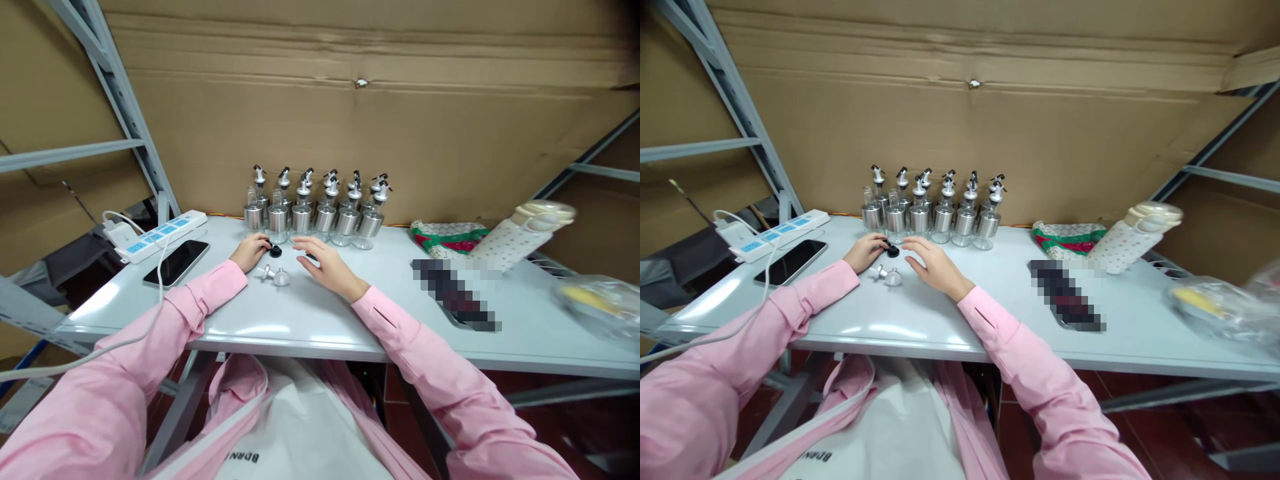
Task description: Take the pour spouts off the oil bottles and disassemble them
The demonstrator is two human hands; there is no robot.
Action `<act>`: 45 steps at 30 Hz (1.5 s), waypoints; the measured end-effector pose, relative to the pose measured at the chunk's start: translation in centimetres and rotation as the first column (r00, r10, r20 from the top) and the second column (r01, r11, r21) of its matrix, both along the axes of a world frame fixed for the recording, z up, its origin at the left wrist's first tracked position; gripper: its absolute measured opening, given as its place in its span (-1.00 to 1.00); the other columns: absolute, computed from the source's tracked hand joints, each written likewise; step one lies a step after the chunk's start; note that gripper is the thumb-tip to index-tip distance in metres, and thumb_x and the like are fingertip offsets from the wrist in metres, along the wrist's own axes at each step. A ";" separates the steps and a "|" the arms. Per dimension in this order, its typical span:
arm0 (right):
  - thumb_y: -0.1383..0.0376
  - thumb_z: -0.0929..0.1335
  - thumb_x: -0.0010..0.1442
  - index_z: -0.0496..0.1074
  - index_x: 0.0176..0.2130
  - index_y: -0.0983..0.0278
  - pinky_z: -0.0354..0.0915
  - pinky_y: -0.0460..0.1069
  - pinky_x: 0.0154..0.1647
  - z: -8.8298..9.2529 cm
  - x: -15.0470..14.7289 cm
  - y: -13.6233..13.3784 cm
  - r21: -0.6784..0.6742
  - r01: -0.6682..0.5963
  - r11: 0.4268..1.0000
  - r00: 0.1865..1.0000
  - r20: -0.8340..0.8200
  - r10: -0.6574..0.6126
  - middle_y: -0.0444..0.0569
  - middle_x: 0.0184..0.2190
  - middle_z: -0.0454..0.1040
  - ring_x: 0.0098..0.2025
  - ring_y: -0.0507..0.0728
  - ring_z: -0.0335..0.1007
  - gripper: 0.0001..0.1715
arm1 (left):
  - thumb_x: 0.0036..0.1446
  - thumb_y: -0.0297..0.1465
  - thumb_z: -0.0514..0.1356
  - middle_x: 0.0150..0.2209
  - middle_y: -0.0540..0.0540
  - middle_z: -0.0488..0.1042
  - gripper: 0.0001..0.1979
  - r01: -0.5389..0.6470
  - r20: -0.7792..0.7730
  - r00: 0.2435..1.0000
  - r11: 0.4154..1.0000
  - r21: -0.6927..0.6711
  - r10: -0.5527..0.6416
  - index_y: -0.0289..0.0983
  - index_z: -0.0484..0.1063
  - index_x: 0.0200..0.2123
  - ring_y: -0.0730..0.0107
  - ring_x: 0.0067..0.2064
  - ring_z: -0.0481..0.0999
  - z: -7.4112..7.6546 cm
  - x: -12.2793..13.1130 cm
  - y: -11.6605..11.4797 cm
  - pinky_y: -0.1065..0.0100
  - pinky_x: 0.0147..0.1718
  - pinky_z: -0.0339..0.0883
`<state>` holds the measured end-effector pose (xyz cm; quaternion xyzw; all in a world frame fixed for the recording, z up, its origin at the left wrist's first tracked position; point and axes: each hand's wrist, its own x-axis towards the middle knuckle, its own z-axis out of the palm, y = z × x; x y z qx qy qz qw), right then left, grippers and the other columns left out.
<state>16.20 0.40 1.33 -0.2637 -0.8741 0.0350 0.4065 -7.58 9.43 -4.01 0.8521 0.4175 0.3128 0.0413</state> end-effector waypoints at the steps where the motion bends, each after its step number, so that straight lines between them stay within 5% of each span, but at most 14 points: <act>1: 0.32 0.20 0.23 0.32 -0.09 0.26 0.26 0.07 0.05 0.0 0.0 0.0 0.001 -0.001 1.000 1.000 0.001 0.001 0.08 -0.01 0.37 0.02 0.09 0.30 -0.75 | 0.08 -0.48 0.04 -0.09 -0.17 0.40 -0.79 0.013 -0.005 1.000 1.000 -0.001 -0.013 -0.29 0.47 -0.31 0.26 -0.02 0.38 0.0 0.0 0.0 0.19 0.02 0.24; 5: 0.33 0.20 0.23 0.32 -0.09 0.27 0.27 0.06 0.05 0.0 0.0 0.0 0.009 -0.007 1.000 1.000 0.009 0.007 0.09 -0.02 0.37 0.02 0.09 0.31 -0.75 | 0.07 -0.40 0.06 -0.05 -0.16 0.36 -0.79 0.040 -0.042 0.998 0.999 -0.006 -0.040 -0.27 0.44 -0.24 0.24 0.02 0.35 0.2 0.0 -0.4 0.19 0.06 0.20; 13: 0.33 0.19 0.23 0.32 -0.09 0.27 0.29 0.07 0.03 0.0 -0.1 0.0 0.020 -0.012 1.000 1.000 0.022 0.011 0.08 -0.04 0.38 0.00 0.09 0.32 -0.74 | 0.04 -0.33 0.10 0.03 -0.11 0.31 -0.79 -0.083 -0.162 0.984 0.996 -0.030 0.077 -0.20 0.41 -0.23 0.15 0.07 0.30 1.3 0.6 -2.1 0.07 0.02 0.12; 30: 0.32 0.22 0.22 0.36 -0.14 0.28 0.31 0.02 -0.05 0.2 -0.2 -0.2 0.036 0.010 0.999 0.998 0.061 -0.012 0.05 -0.14 0.44 -0.10 0.10 0.37 -0.78 | 0.09 -0.27 0.10 -0.01 -0.11 0.33 -0.83 -0.104 -0.134 0.985 0.993 0.047 0.110 -0.22 0.43 -0.38 0.18 0.03 0.31 1.4 0.6 -2.1 0.09 -0.02 0.08; 35: 0.35 0.20 0.22 0.36 -0.12 0.26 0.35 -0.07 -0.26 -0.4 0.0 0.3 -0.022 0.071 0.997 0.997 -0.041 -0.072 -0.02 -0.25 0.49 -0.34 0.02 0.43 -0.76 | 0.16 -0.26 0.03 -0.37 -0.04 0.50 -0.75 -0.177 0.029 0.984 0.979 0.101 0.175 -0.21 0.43 -0.22 0.34 -0.23 0.44 1.8 0.8 -2.4 0.11 0.05 0.03; 39: 0.52 0.14 0.13 0.38 -0.13 0.26 0.35 -0.07 -0.20 -0.5 0.4 0.8 0.040 0.131 0.991 0.984 -0.123 -0.126 -0.03 -0.21 0.50 -0.20 0.03 0.44 -0.60 | 0.16 -0.39 -0.07 -0.61 0.07 0.44 -0.65 -0.231 0.088 0.972 0.956 0.179 0.218 -0.21 0.41 -0.07 0.43 -0.51 0.35 2.1 0.7 -2.7 0.15 0.10 0.01; 45: 0.58 0.13 -0.10 0.45 -0.30 0.22 0.34 -0.01 -0.20 0.0 0.9 1.2 0.058 0.289 0.956 0.943 -0.191 -0.273 -0.09 -0.22 0.54 -0.22 0.09 0.46 -0.51 | 0.01 -0.53 -0.10 -0.69 0.10 0.40 -0.56 -0.158 0.068 0.987 0.965 0.209 0.147 -0.17 0.48 -0.17 0.44 -0.57 0.30 2.5 0.4 -3.3 0.11 0.12 0.00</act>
